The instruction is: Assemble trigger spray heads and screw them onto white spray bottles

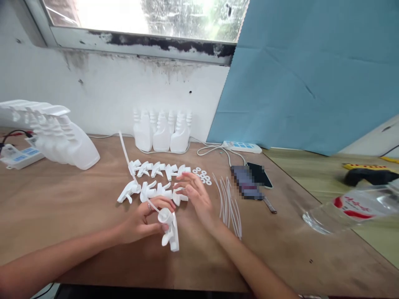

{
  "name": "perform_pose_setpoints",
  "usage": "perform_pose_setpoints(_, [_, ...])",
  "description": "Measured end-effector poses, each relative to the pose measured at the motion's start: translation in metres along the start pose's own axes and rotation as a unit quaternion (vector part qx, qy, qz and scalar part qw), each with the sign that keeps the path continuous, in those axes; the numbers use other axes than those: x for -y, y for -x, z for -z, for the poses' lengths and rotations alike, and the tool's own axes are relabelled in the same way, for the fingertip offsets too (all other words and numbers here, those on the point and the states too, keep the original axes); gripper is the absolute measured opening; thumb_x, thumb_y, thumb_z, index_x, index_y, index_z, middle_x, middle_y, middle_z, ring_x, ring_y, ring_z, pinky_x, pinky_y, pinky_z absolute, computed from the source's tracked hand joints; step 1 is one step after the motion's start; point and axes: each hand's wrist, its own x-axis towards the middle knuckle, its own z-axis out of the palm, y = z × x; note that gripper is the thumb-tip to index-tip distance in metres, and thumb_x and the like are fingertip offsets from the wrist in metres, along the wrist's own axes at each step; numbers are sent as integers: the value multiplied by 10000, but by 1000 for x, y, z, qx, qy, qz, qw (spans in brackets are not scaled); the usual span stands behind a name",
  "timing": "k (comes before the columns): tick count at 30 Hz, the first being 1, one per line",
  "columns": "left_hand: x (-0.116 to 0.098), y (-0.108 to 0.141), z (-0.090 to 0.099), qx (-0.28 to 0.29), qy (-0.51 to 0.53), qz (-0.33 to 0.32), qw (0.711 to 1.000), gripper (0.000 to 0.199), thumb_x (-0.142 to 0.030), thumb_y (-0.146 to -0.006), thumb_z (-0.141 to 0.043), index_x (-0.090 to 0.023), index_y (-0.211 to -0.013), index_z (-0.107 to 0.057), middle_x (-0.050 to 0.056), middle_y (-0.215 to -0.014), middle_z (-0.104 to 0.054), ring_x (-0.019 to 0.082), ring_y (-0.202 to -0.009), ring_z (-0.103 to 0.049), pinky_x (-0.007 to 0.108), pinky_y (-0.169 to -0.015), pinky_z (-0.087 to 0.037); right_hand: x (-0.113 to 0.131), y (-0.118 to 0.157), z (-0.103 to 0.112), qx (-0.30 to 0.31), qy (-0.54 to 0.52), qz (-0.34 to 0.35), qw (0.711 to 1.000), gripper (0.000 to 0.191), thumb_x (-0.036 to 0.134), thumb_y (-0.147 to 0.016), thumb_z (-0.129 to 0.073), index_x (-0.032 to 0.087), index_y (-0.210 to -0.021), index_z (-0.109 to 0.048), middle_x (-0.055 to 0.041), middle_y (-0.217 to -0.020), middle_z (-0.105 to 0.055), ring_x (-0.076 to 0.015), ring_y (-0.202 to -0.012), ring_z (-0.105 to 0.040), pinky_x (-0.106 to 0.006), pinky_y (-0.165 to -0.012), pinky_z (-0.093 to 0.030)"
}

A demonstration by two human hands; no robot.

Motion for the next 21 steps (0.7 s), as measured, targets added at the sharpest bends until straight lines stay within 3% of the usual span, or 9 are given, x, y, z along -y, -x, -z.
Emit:
perform_pose_setpoints(2, [-5, -10, 5, -37, 18, -7, 999, 260, -324, -845, -672, -180, -1053, -614, 114, -1187, -568, 242, -1121, -556, 400, -981, -451, 1, -2, 7, 17, -25, -86, 996, 319, 427, -900, -561, 244, -1161, -569, -80, -1183, -596, -213, -1012, -608, -369, -871, -486])
perform_pose_setpoints(4, [-8, -21, 9, -63, 20, 4, 998, 261, -322, -835, -684, -211, -1066, -632, 109, -1270, -519, 249, -1151, -541, 390, -970, -459, 1, 0, 7, 80, -82, -184, 976, 365, 473, -915, -523, 217, -1169, -580, -101, -1146, -625, -227, -991, -628, -374, -837, -503])
perform_pose_setpoints(6, [-9, -34, 12, -64, 1, 9, 998, 271, -317, -821, -701, -230, -1072, -644, 101, -1312, -494, 250, -1168, -532, 381, -974, -457, 1, 1, 4, 125, -138, -229, 955, 382, 475, -920, -521, 202, -1180, -586, -95, -1057, -654, -221, -916, -654, -366, -787, -520])
perform_pose_setpoints(10, [-8, -61, 22, -4, -81, -32, 996, 370, -314, -811, -710, -250, -1166, -626, 103, -1297, -520, 261, -1227, -497, 396, -1037, -414, 2, 1, 8, 72, -163, -186, 966, 281, 368, -846, -673, 156, -1028, -644, -49, -843, -654, -146, -683, -631, -270, -614, -527])
perform_pose_setpoints(13, [3, -81, 47, 8, -154, -62, 986, 503, -319, -808, -709, -261, -1282, -552, 111, -1321, -512, 266, -1268, -466, 385, -1018, -433, 6, -1, 25, -10, -126, -143, 982, 269, 363, -820, -704, 141, -959, -640, -60, -864, -664, -120, -613, -605, -237, -547, -513])
perform_pose_setpoints(15, [18, -95, 74, -60, -198, -54, 977, 461, -327, -824, -679, -253, -1262, -556, 108, -1313, -517, 251, -1221, -506, 360, -950, -478, 13, 0, 39, -62, -84, -110, 988, 321, 342, -792, -733, 180, -1042, -612, -46, -909, -666, -115, -577, -601, -242, -524, -512])
perform_pose_setpoints(18, [44, -118, 124, -225, -261, 5, 939, 334, -323, -825, -640, -218, -1140, -602, 91, -1237, -554, 213, -1065, -589, 329, -851, -519, 26, 5, 57, -138, -29, -76, 987, 593, 312, -774, -749, 352, -1291, -463, -1, -966, -666, -107, -507, -592, -256, -490, -506])
perform_pose_setpoints(19, [51, -126, 142, -264, -276, 20, 924, 326, -317, -819, -632, -199, -1121, -598, 99, -1227, -552, 212, -1035, -595, 329, -824, -523, 30, 7, 63, -159, -17, -69, 985, 616, 312, -779, -741, 393, -1310, -440, 1, -999, -667, -104, -494, -590, -262, -486, -505])
perform_pose_setpoints(21, [62, -142, 174, -325, -296, 43, 897, 343, -312, -813, -619, -164, -1120, -578, 128, -1225, -541, 226, -1016, -591, 342, -793, -521, 36, 11, 74, -179, -8, -59, 982, 457, 326, -791, -716, 359, -1214, -545, -27, -1125, -650, -111, -519, -606, -283, -508, -517])
